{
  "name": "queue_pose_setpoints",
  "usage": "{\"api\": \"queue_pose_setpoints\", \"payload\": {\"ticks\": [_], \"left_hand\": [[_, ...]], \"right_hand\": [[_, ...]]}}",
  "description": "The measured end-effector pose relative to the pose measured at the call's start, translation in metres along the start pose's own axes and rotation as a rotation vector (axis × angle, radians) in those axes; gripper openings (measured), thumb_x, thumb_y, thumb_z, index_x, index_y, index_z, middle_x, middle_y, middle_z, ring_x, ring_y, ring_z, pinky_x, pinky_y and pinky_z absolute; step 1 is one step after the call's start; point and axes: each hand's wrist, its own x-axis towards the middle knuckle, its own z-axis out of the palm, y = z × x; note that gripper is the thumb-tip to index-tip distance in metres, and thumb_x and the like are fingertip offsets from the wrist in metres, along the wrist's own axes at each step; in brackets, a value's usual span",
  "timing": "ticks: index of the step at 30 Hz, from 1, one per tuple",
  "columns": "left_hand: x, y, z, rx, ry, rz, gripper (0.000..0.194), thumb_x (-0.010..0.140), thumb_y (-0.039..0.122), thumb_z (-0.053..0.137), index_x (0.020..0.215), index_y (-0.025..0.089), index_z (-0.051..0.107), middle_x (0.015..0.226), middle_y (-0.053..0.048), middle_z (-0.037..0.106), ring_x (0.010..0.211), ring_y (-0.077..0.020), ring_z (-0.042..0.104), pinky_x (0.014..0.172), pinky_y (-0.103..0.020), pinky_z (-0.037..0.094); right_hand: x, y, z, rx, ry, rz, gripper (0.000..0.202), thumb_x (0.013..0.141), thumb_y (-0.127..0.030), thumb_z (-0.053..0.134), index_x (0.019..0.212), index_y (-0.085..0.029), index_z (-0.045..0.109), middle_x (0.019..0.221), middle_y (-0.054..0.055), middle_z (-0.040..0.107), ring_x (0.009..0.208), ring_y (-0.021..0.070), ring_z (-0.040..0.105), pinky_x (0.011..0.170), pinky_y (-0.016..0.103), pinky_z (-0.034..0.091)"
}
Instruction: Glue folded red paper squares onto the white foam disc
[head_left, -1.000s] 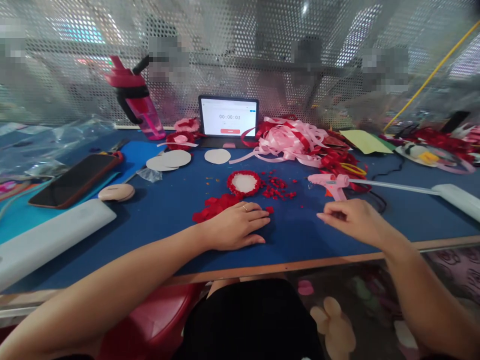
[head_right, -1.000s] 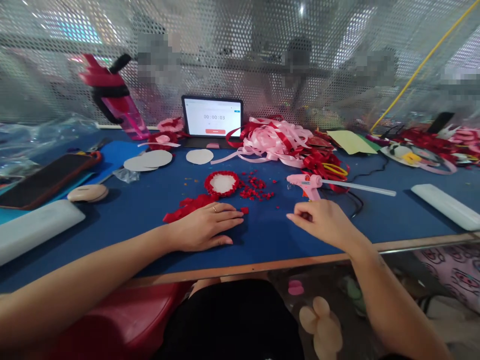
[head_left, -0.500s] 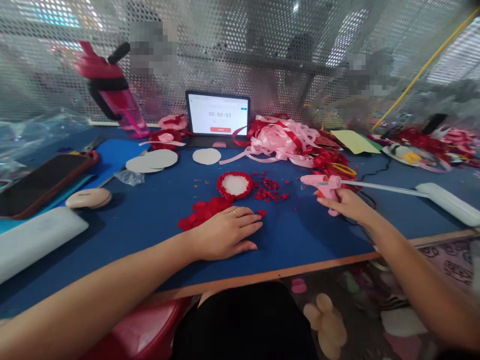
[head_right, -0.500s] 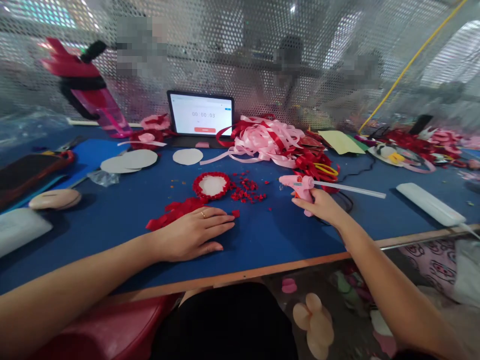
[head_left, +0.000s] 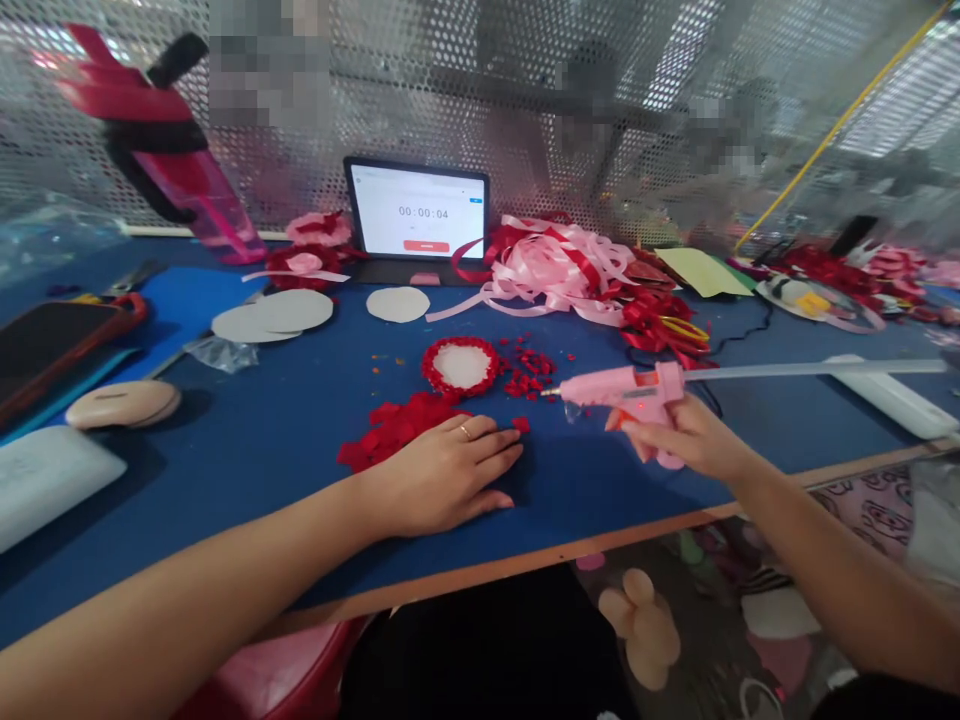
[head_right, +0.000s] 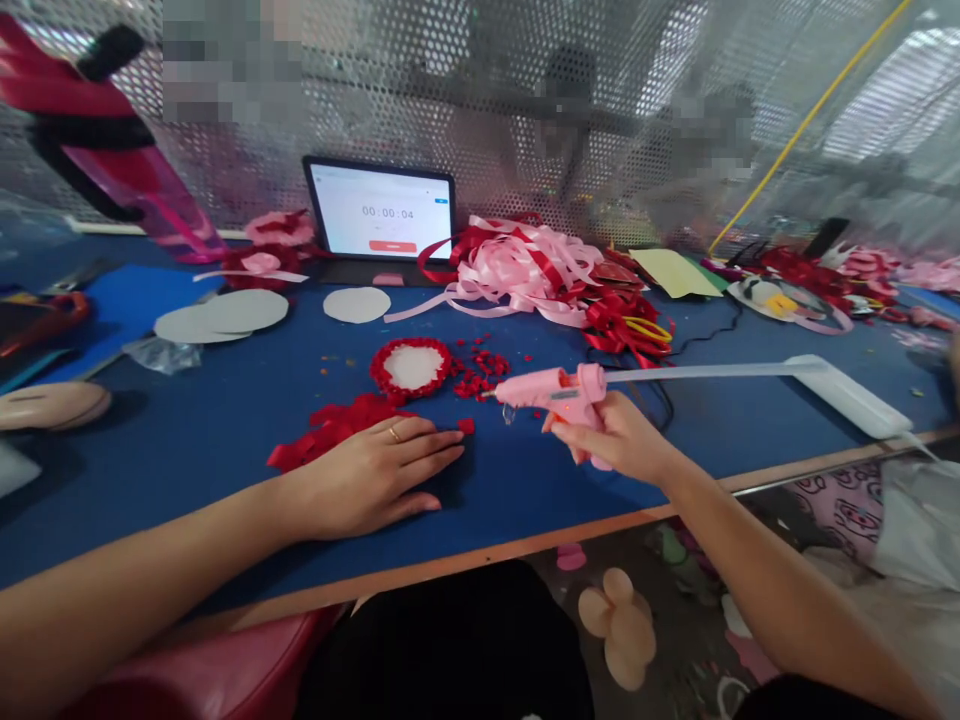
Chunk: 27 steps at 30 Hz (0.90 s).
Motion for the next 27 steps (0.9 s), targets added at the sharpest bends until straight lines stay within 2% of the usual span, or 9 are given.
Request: {"api": "queue_pose_setpoints", "payload": {"ticks": [3,7,18,27], "left_hand": [[0.000,0.000,0.001,0.017,0.010,0.018,0.047,0.092,0.043,0.035,0.124,0.012,0.050,0.128,-0.009,0.052,0.106,-0.0240,0.050,0.092,-0.037,0.044],[0.000,0.000,0.001,0.026,0.012,0.020,0.047,0.092,0.044,0.035,0.123,0.012,0.051,0.127,-0.010,0.053,0.104,-0.0239,0.050,0.091,-0.037,0.044],[0.000,0.000,0.001,0.004,-0.002,0.016,0.049,0.092,0.045,0.033,0.124,0.012,0.050,0.126,-0.011,0.053,0.104,-0.0239,0.049,0.090,-0.036,0.044],[0.000,0.000,0.001,0.016,0.018,0.025,0.049,0.092,0.045,0.033,0.122,0.011,0.051,0.125,-0.012,0.053,0.103,-0.0244,0.050,0.089,-0.037,0.045]], "right_hand": [[-0.003,0.002,0.010,-0.043,-0.078,0.061,0.030,0.080,-0.042,0.053,0.083,-0.013,0.059,0.051,-0.001,0.054,0.040,0.0073,0.045,0.037,0.018,0.032],[0.000,0.003,0.015,-0.079,-0.106,0.073,0.028,0.080,-0.041,0.053,0.082,-0.013,0.057,0.050,-0.002,0.052,0.040,0.0077,0.046,0.036,0.018,0.032],[0.007,-0.005,0.019,-0.321,-0.144,-0.038,0.028,0.084,-0.038,0.049,0.093,-0.014,0.061,0.051,-0.004,0.056,0.042,0.0089,0.048,0.045,0.021,0.038],[0.006,-0.005,0.018,-0.348,-0.143,-0.044,0.022,0.083,-0.036,0.050,0.084,-0.017,0.061,0.047,-0.004,0.055,0.040,0.0098,0.047,0.045,0.023,0.038]]}}
